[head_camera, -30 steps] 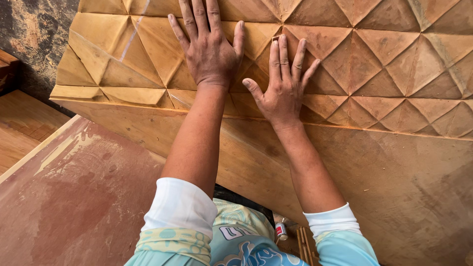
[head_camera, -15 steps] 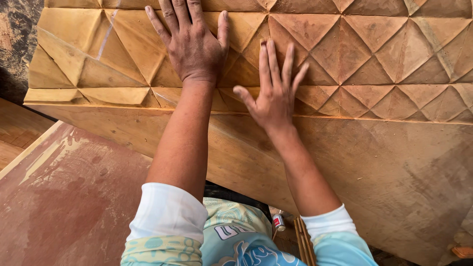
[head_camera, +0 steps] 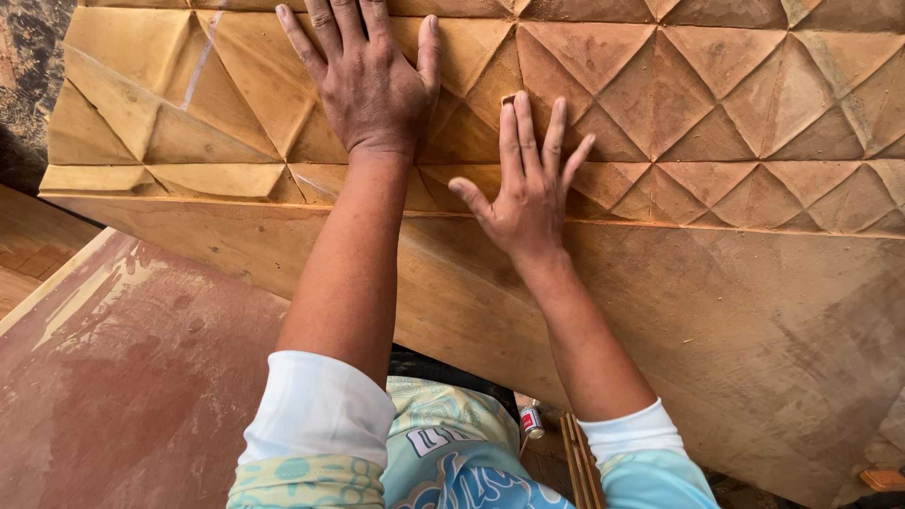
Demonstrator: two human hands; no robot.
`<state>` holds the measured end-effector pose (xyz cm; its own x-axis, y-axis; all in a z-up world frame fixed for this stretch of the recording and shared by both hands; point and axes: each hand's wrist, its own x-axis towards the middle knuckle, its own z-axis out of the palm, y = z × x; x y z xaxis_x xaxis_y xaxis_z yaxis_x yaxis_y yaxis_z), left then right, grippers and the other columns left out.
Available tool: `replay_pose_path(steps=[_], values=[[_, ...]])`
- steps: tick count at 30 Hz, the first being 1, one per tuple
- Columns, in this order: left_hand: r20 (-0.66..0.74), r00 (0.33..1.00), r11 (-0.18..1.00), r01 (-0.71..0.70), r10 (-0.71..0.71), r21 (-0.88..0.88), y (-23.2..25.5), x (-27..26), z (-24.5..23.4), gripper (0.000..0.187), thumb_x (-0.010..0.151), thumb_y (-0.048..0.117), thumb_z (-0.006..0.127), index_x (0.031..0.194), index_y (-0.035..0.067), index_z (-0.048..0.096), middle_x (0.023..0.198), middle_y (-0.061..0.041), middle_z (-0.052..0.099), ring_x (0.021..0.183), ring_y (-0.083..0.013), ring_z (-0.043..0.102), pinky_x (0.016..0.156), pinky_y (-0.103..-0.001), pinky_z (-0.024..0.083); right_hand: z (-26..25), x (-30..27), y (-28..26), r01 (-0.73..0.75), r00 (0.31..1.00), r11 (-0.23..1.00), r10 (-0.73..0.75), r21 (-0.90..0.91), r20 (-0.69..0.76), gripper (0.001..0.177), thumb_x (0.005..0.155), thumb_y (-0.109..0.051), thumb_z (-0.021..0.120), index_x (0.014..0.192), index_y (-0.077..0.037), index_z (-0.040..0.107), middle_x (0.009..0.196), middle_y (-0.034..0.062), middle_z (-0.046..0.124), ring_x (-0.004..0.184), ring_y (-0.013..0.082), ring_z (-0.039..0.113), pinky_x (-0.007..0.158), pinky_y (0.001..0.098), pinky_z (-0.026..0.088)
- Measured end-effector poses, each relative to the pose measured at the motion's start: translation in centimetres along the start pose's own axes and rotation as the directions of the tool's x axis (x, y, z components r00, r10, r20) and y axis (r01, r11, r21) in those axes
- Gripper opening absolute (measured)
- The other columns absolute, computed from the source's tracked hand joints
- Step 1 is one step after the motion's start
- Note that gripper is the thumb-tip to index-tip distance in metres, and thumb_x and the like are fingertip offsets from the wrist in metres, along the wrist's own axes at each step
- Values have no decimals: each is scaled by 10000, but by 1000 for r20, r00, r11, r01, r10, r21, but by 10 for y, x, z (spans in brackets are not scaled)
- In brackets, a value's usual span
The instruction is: The person sands a large wooden board featuring a geometric, triangular relief pattern using a small sanding block. They systematically rub the surface and edges of the board, moving from one section to another to smooth the wood.
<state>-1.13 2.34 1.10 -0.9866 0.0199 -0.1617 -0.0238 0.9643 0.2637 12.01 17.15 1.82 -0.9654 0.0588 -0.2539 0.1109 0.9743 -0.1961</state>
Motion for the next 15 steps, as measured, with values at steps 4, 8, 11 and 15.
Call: replay_pose_path(steps=[4,8,11,15], values=[[19,1000,1000,0,0,-6,1,-2,1,732,1093,580,437,1526,-10,434,1579,-246,401,1517,-421,244,1258,-601,53,3,11,3,16,1000,1000,-15,12,-20,1123,933,-884,152,1667,-49,310,1757,50,227,1621,307,24,1248,707,-114],[-3,1000,1000,-16,16,-25,-1,-1,1,718,1085,573,447,1503,-11,458,1556,-242,422,1504,-436,252,1249,-613,53,5,9,2,29,999,998,-28,48,-21,1103,927,-877,143,1663,-71,306,1750,42,220,1617,310,25,1249,705,-118],[-23,999,1000,-27,27,-10,-1,-2,2,719,1092,579,453,1488,-20,472,1553,-252,426,1497,-449,260,1247,-613,65,7,5,5,27,999,999,-26,43,-26,1084,923,-875,148,1665,-98,295,1754,19,205,1620,302,31,1247,711,-123],[20,1000,1000,-10,10,-4,-3,0,4,728,1075,590,454,1475,-17,480,1517,-242,448,1479,-454,274,1233,-627,78,15,16,8,35,998,998,-37,-46,-50,1081,920,-885,166,1672,-118,288,1753,-14,195,1625,294,30,1256,708,-104]])
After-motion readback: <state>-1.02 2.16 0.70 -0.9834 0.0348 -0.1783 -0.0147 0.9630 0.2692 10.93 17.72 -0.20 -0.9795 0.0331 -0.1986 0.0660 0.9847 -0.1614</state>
